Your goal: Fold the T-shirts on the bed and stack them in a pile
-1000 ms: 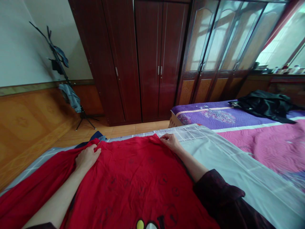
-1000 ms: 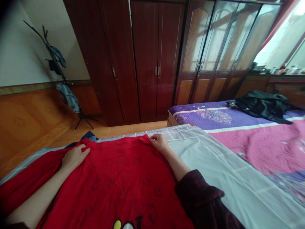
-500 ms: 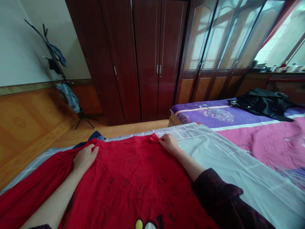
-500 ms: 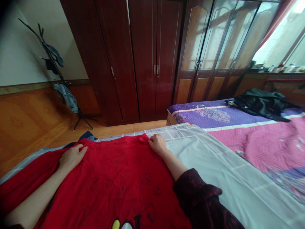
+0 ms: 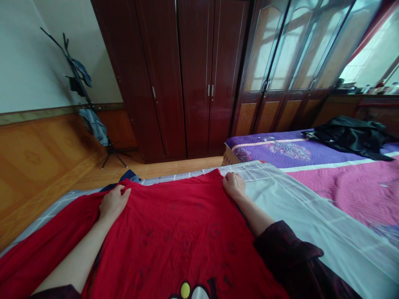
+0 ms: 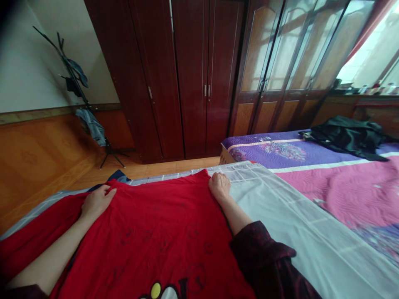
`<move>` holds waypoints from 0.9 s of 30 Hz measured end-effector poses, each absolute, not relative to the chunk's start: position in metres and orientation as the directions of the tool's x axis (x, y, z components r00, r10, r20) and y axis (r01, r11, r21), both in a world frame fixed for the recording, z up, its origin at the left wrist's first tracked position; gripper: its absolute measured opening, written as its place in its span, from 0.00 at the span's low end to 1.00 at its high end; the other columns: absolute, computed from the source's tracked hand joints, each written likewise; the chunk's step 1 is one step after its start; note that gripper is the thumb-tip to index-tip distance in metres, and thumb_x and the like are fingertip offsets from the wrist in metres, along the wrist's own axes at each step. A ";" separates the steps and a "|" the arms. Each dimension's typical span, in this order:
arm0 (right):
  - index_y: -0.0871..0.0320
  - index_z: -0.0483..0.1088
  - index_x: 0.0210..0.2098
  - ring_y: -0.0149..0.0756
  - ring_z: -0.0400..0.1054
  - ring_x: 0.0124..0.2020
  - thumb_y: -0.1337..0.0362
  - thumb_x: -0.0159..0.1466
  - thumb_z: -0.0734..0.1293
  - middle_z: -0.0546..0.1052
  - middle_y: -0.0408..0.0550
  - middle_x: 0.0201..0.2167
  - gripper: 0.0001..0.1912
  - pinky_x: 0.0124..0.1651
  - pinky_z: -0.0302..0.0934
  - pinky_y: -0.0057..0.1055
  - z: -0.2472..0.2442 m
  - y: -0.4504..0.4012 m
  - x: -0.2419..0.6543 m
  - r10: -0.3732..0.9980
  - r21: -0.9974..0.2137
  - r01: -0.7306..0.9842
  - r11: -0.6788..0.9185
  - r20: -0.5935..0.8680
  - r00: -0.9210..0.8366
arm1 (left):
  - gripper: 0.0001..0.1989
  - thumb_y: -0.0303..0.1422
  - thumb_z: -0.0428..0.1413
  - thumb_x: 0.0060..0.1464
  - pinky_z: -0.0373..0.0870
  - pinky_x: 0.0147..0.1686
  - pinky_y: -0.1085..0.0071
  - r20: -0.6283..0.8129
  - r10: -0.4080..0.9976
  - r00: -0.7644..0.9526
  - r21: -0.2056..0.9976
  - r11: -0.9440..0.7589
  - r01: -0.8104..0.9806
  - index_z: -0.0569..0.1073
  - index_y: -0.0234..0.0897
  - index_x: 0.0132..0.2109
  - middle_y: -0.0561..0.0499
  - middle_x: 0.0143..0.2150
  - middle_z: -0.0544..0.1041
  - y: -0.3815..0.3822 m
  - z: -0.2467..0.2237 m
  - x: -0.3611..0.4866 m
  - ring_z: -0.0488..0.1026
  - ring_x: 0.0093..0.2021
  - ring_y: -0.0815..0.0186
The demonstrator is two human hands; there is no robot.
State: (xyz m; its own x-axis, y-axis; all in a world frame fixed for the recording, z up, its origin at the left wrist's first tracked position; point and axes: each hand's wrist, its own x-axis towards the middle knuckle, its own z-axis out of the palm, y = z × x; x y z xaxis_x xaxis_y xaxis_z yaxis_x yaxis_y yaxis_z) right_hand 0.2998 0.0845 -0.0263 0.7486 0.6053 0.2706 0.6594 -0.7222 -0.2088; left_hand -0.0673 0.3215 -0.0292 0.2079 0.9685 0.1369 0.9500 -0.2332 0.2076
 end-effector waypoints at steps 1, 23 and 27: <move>0.60 0.74 0.37 0.42 0.68 0.43 0.65 0.64 0.57 0.76 0.55 0.38 0.15 0.40 0.57 0.31 -0.027 0.084 0.301 0.601 -0.201 0.657 -0.726 0.279 0.749 | 0.21 0.48 0.42 0.57 0.66 0.30 0.65 0.141 0.966 0.214 0.210 -0.241 0.947 0.70 0.41 0.47 0.42 0.42 0.78 0.321 -0.029 -0.067 0.75 0.43 0.48; 0.59 0.74 0.32 0.43 0.66 0.43 0.62 0.63 0.58 0.75 0.54 0.37 0.14 0.38 0.55 0.33 -0.034 0.085 0.314 0.637 -0.157 0.693 -0.703 0.294 0.713 | 0.21 0.53 0.47 0.52 0.68 0.33 0.64 0.087 0.955 0.283 0.085 -0.291 0.953 0.73 0.42 0.34 0.44 0.37 0.79 0.292 0.000 -0.076 0.76 0.40 0.51; 0.59 0.75 0.31 0.44 0.66 0.43 0.62 0.62 0.58 0.75 0.55 0.36 0.15 0.38 0.56 0.34 -0.035 0.086 0.315 0.643 -0.158 0.699 -0.697 0.294 0.707 | 0.14 0.45 0.49 0.54 0.67 0.33 0.67 0.085 0.944 0.320 0.087 -0.327 0.941 0.73 0.42 0.33 0.47 0.37 0.79 0.294 -0.006 -0.075 0.76 0.42 0.54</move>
